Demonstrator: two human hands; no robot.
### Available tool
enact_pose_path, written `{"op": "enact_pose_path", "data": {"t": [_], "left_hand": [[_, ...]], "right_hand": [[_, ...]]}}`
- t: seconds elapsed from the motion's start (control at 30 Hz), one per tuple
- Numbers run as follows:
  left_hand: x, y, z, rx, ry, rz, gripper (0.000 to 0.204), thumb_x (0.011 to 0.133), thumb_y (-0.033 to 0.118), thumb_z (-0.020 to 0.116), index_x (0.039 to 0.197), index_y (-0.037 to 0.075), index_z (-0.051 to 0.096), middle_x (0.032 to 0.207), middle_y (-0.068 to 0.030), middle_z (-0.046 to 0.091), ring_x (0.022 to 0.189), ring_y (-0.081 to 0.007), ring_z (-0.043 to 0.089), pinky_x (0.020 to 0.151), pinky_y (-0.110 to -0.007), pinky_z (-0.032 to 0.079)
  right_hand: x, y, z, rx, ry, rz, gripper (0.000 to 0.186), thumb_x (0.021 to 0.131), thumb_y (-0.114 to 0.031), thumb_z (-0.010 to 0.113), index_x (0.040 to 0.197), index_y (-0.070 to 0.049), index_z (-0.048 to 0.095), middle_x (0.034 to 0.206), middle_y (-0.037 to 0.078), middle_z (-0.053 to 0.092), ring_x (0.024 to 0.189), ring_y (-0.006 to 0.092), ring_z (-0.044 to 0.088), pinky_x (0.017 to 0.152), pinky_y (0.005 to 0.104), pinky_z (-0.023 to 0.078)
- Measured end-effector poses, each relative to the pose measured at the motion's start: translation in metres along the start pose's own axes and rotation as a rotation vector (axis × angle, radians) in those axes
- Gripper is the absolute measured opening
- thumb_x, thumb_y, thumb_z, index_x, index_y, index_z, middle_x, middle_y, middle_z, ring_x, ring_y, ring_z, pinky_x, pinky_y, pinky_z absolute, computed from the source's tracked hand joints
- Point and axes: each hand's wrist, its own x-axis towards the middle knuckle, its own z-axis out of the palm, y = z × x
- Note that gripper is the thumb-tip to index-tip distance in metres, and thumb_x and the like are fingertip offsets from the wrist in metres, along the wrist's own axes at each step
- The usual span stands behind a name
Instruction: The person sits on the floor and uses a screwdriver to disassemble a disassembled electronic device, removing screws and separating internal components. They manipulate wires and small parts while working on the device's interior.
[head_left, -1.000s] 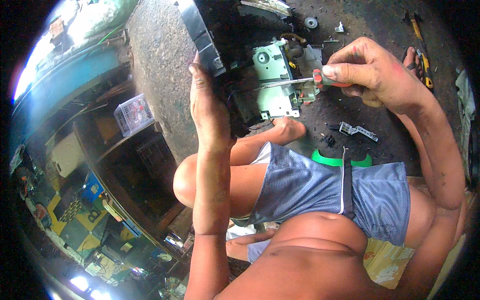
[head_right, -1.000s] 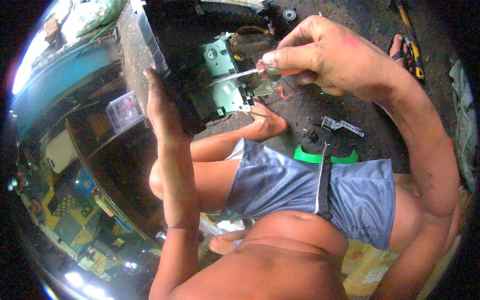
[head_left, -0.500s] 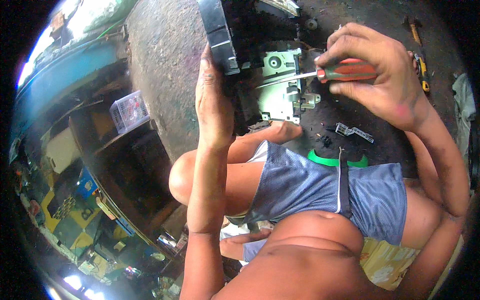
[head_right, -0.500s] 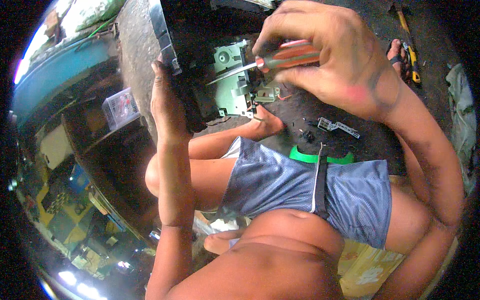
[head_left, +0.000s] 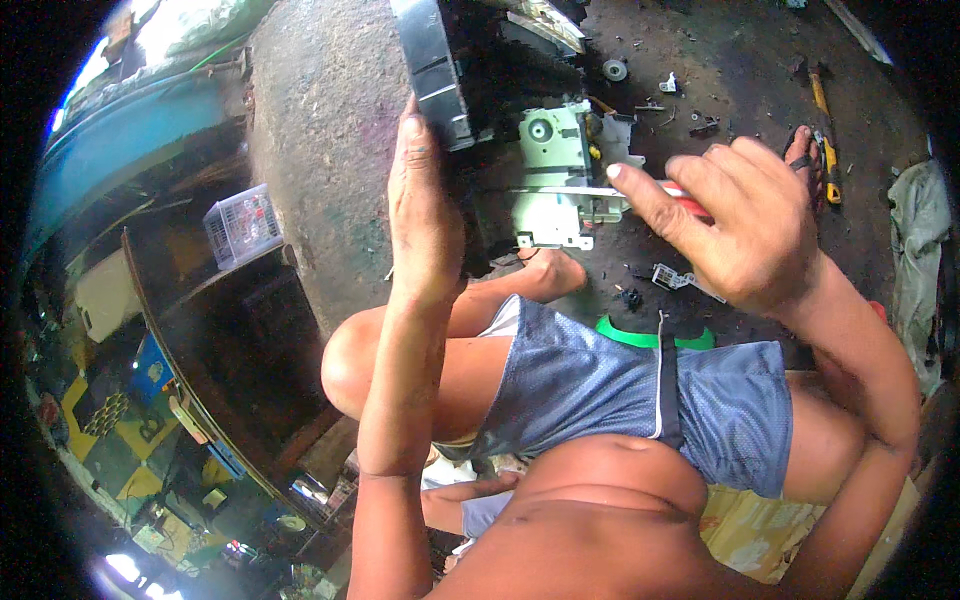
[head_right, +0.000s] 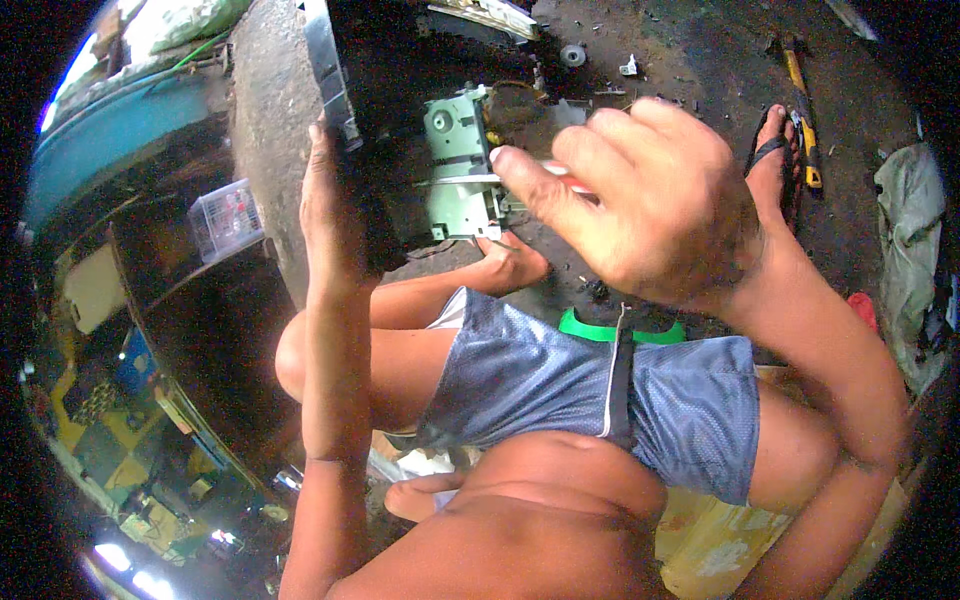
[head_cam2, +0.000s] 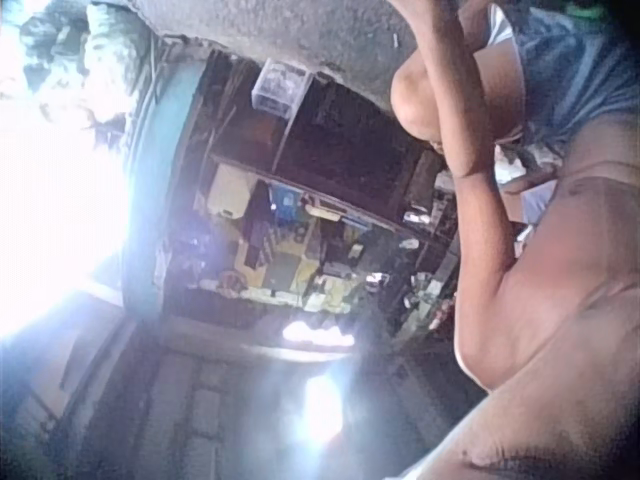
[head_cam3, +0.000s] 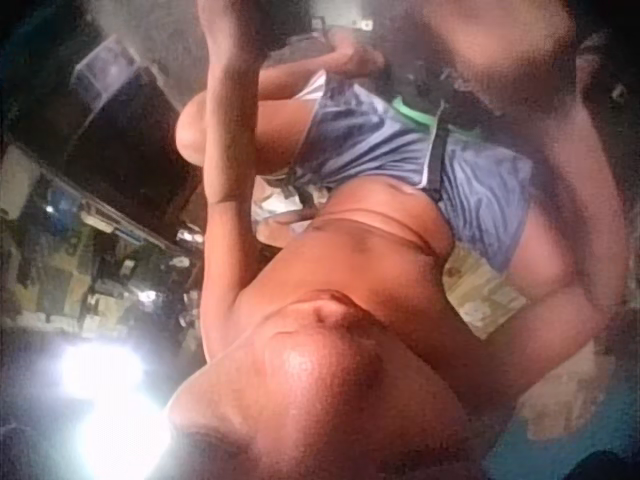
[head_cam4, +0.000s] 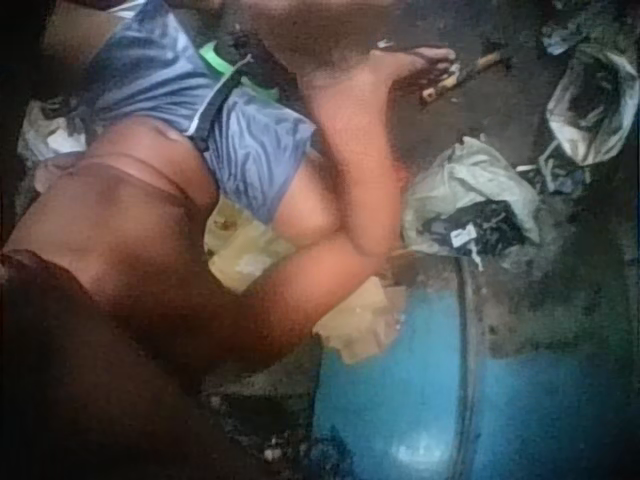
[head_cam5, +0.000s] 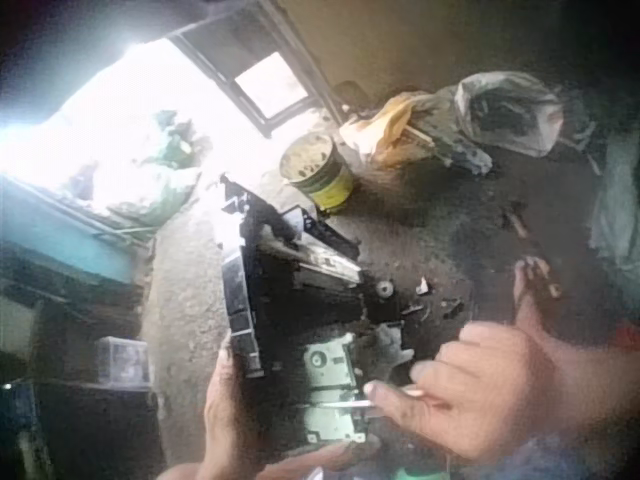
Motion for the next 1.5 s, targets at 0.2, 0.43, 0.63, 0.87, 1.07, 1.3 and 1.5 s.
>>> {"op": "enact_pose_path", "data": {"t": [0.2,0.43,0.63,0.87,1.07,1.3,1.5], "left_hand": [[-0.002,0.01,0.005,0.018,0.003,0.017,0.054,0.104,0.049,0.043,0.133,0.005,0.056,0.114,-0.0144,0.068,0.094,-0.0238,0.07,0.083,-0.037,0.057],[0.008,0.007,0.001,-0.045,-0.056,0.003,0.053,0.104,0.048,0.043,0.13,0.004,0.057,0.112,-0.0135,0.069,0.093,-0.0228,0.07,0.083,-0.036,0.058],[0.006,0.009,0.005,0.002,-0.044,0.055,0.053,0.104,0.048,0.044,0.128,0.004,0.058,0.108,-0.0133,0.069,0.091,-0.0227,0.07,0.084,-0.037,0.057],[0.006,0.005,-0.002,-0.035,-0.057,-0.002,0.053,0.103,0.049,0.045,0.127,0.003,0.058,0.109,-0.0138,0.069,0.09,-0.023,0.069,0.083,-0.036,0.057],[0.004,0.004,0.008,-0.04,-0.053,0.028,0.054,0.103,0.049,0.045,0.128,0.002,0.057,0.108,-0.0133,0.069,0.09,-0.0224,0.069,0.083,-0.036,0.057],[-0.01,0.025,0.028,-0.097,-0.247,0.056,0.048,0.108,0.031,0.042,0.148,0.005,0.042,0.12,-0.0051,0.062,0.101,-0.0107,0.06,0.088,-0.026,0.051],[-0.016,0.027,0.037,-0.103,-0.206,0.07,0.046,0.108,0.029,0.043,0.149,0.008,0.041,0.11,-0.0031,0.063,0.089,-0.008,0.06,0.078,-0.024,0.052]], "right_hand": [[0.0,0.007,0.006,0.465,-0.011,0.175,0.039,0.079,-0.02,0.074,0.116,-0.007,0.072,0.091,0.011,0.067,0.077,0.0219,0.065,0.068,0.0337,0.052],[0.002,0.018,-0.017,1.333,-0.428,1.034,0.045,0.095,-0.039,0.06,0.104,0.003,0.068,0.094,0.013,0.07,0.074,0.0095,0.064,0.051,0.0224,0.049],[-0.002,-0.001,-0.008,0.536,-0.112,0.435,0.022,0.084,-0.015,0.073,0.101,-0.003,0.068,0.1,0.01,0.067,0.091,0.0244,0.067,0.088,0.0349,0.047],[0.01,-0.014,-0.012,0.442,-0.338,0.625,0.026,0.089,-0.023,0.07,0.108,-0.004,0.067,0.089,0.015,0.072,0.088,0.0311,0.068,0.085,0.0349,0.048],[0.004,-0.004,-0.004,0.096,-0.086,0.243,0.031,0.083,-0.014,0.071,0.112,-0.006,0.064,0.092,0.012,0.066,0.082,0.0307,0.067,0.068,0.0399,0.052],[0.0,-0.026,0.002,-0.123,0.011,0.157,0.026,0.082,-0.011,0.074,0.106,-0.006,0.064,0.099,0.011,0.063,0.086,0.0272,0.064,0.076,0.0386,0.051],[0.012,-0.023,0.001,-0.128,-0.14,0.127,0.026,0.073,-0.012,0.069,0.097,-0.006,0.065,0.086,0.008,0.061,0.087,0.0254,0.061,0.085,0.0405,0.046]]}}
